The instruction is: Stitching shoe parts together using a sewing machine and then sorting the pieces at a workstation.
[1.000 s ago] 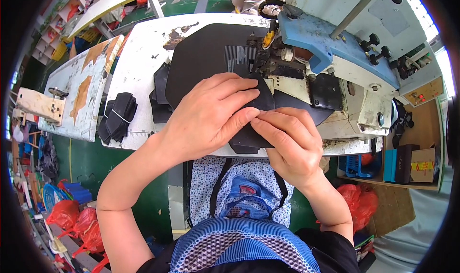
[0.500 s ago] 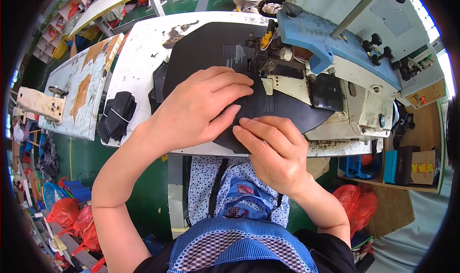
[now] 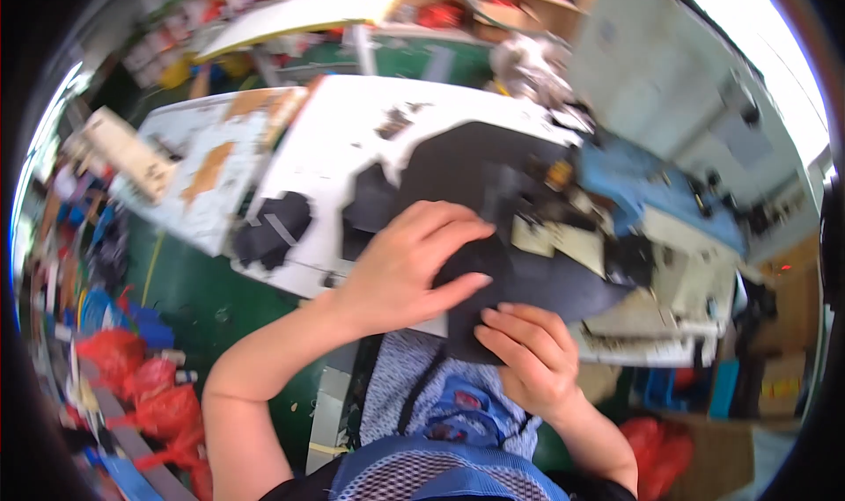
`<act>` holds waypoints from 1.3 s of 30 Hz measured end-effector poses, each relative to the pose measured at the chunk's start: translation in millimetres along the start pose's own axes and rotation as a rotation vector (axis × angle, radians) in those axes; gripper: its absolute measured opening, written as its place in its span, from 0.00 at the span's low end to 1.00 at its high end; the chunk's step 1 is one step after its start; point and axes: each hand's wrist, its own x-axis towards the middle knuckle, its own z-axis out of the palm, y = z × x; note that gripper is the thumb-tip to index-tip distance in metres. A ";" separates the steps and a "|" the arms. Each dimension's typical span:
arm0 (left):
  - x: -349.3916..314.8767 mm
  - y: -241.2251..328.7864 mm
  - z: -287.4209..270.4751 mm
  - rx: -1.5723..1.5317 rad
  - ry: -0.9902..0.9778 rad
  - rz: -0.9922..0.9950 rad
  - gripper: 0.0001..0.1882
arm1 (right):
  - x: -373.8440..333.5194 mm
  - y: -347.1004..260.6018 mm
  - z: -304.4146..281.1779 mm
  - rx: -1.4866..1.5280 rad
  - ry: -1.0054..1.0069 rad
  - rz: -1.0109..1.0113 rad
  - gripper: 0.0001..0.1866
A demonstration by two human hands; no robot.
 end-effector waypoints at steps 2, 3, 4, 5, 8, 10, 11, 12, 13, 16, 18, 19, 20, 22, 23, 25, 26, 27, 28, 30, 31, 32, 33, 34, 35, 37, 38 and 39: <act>-9.4 -4.0 0.4 0.151 0.081 -0.077 0.29 | -3.3 -12.0 -0.2 0.054 -0.031 -0.006 0.20; -8.5 -8.9 7.7 0.116 0.081 -0.035 0.28 | -7.3 -12.7 -3.7 0.045 0.001 -0.017 0.18; -9.9 -10.4 16.0 0.090 0.103 -0.029 0.27 | -11.1 -12.9 -6.0 0.044 0.052 -0.024 0.15; -18.0 -10.2 22.1 0.034 0.170 -0.031 0.24 | -24.3 0.3 1.4 0.096 0.132 -0.144 0.13; -78.6 19.7 -11.2 -0.059 0.238 -0.427 0.23 | -3.8 -27.5 14.5 0.300 0.136 -0.294 0.15; -143.1 30.8 -26.3 -0.509 0.131 -0.806 0.28 | -2.8 -41.9 34.4 0.557 0.037 -0.392 0.19; -170.8 42.1 -29.3 -0.599 0.069 -0.900 0.25 | -2.2 -56.9 34.9 0.625 -0.061 -0.383 0.17; -188.4 57.6 -30.5 -0.738 0.148 -0.935 0.24 | -0.9 -67.8 35.2 0.688 -0.113 -0.390 0.16; -202.4 69.5 -28.3 -0.869 0.224 -0.962 0.22 | -2.6 -70.1 39.8 0.753 -0.155 -0.395 0.15; -246.2 91.9 -20.4 -0.859 0.418 -1.068 0.18 | -9.9 -73.5 59.4 0.920 -0.344 -0.403 0.15; -266.8 104.0 -13.9 -0.770 0.482 -1.073 0.18 | -17.8 -77.2 61.4 1.108 -0.469 -0.215 0.20; -272.4 108.2 -10.8 -0.709 0.515 -1.054 0.18 | -21.8 -79.0 59.7 1.268 -0.590 0.002 0.25; -277.0 107.6 -8.3 -0.648 0.507 -1.009 0.18 | -35.0 -70.6 87.7 1.463 -0.575 0.129 0.37; -276.1 116.5 -9.7 -0.532 0.467 -0.965 0.16 | -37.6 -73.7 90.8 1.447 -0.846 0.529 0.40; -275.2 118.5 -6.3 -0.462 0.432 -0.907 0.15 | -37.0 -71.9 85.5 1.352 -1.016 0.679 0.38; -269.3 122.0 -2.5 -0.445 0.377 -0.854 0.14 | -49.7 -76.7 103.7 1.315 -1.073 0.540 0.16; -269.7 119.3 3.2 -0.323 0.374 -0.783 0.14 | -54.3 -78.4 103.5 1.325 -1.060 0.573 0.12; -270.2 117.5 5.9 -0.203 0.368 -0.711 0.14 | -54.0 -88.3 101.1 1.337 -1.045 0.608 0.10; -271.6 116.3 8.0 -0.125 0.385 -0.710 0.13 | -52.4 -94.3 98.0 1.339 -1.037 0.609 0.10; -274.9 115.1 11.1 -0.024 0.385 -0.714 0.13 | -48.6 -100.8 91.8 1.322 -0.910 0.585 0.12; -276.1 114.0 13.3 0.077 0.391 -0.722 0.13 | -47.3 -101.1 92.6 1.321 -0.902 0.588 0.12; -278.8 110.8 16.9 0.127 0.408 -0.725 0.14 | -46.0 -100.8 93.7 1.284 -0.895 0.544 0.12; -280.6 107.0 15.1 0.124 0.406 -0.719 0.14 | -45.2 -99.2 93.5 1.246 -0.891 0.500 0.12; -283.3 102.4 10.9 0.158 0.584 -0.734 0.14 | -48.1 -97.7 93.0 1.242 -0.886 0.503 0.12; -287.4 97.6 5.6 0.191 0.763 -0.747 0.15 | -54.5 -95.7 92.5 1.237 -0.883 0.521 0.12; -312.1 95.1 -15.4 0.199 0.696 -1.008 0.16 | -62.9 -89.3 97.1 1.236 -0.877 0.535 0.13; -319.4 95.1 -13.6 0.160 0.677 -1.024 0.17 | -64.9 -84.1 102.2 1.229 -0.878 0.578 0.13; -325.3 93.5 -8.0 0.158 0.674 -1.024 0.17 | -63.1 -83.7 102.4 1.221 -0.881 0.624 0.13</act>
